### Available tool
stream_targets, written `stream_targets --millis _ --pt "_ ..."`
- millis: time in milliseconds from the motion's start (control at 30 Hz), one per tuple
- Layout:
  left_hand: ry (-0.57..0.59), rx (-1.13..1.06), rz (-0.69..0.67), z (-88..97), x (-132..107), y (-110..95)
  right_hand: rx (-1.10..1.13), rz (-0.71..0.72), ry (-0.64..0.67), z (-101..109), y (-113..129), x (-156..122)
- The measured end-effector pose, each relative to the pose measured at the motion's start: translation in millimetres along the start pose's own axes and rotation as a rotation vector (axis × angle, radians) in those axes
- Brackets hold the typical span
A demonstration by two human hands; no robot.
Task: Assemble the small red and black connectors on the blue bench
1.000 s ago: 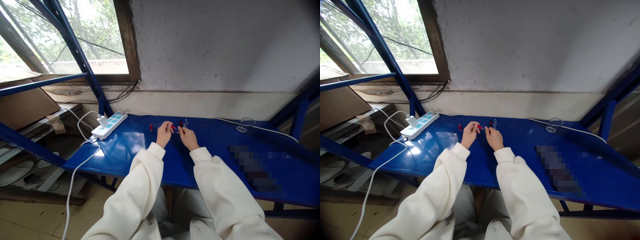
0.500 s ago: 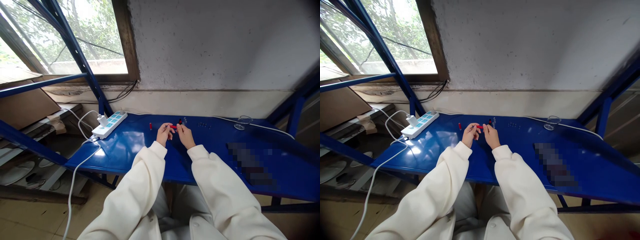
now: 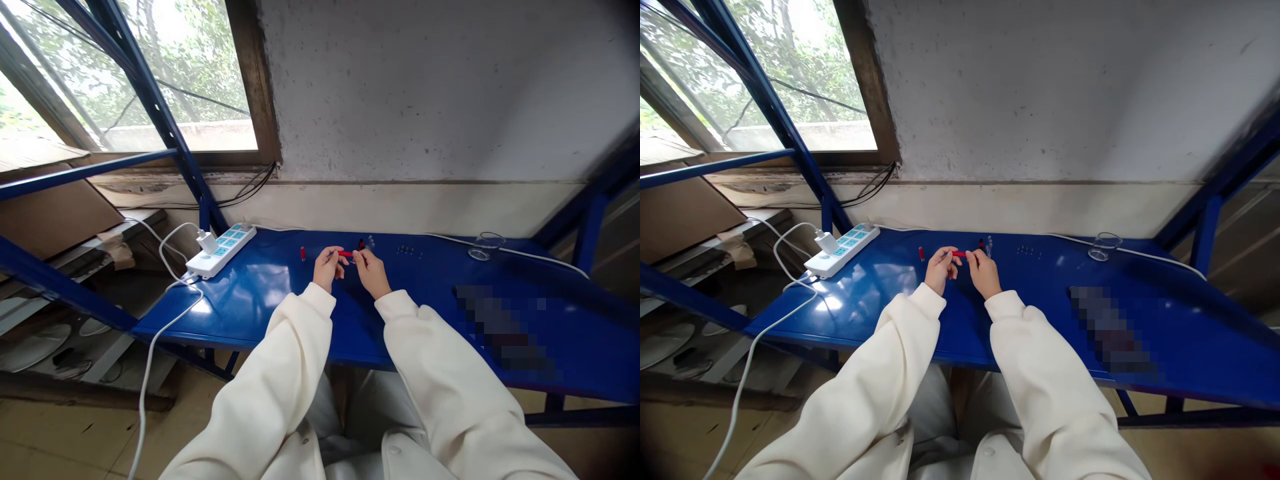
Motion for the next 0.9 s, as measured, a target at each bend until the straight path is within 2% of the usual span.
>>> stream_targets --millis 167,500,700,900 --pt "-0.058 -0.012 -0.006 3.4 1.8 -0.9 0.039 -0.006 0.018 -1.1 -2.8 1.0" --pt "-0.052 0.013 -0.016 3.7 0.1 -0.9 0.025 0.071 0.055 -2.4 2.0 0.6" --pt "0.001 -0.01 0.003 0.1 -1.9 -3.3 0.004 0.125 0.029 -0.9 4.6 0.3" --pt "0.037 -0.01 0.05 -2.2 -2.5 -2.5 -0.003 0.105 0.004 0.7 6.2 -0.4"
Point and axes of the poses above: each hand's wrist, its own x-axis towards the middle knuckle, its own z-axis out of the back of the hand, y = z × x, the point moved 2 cm from there along x, towards the middle knuckle, and after that the axes turned 4 degrees about z, right-handed, at the moved point
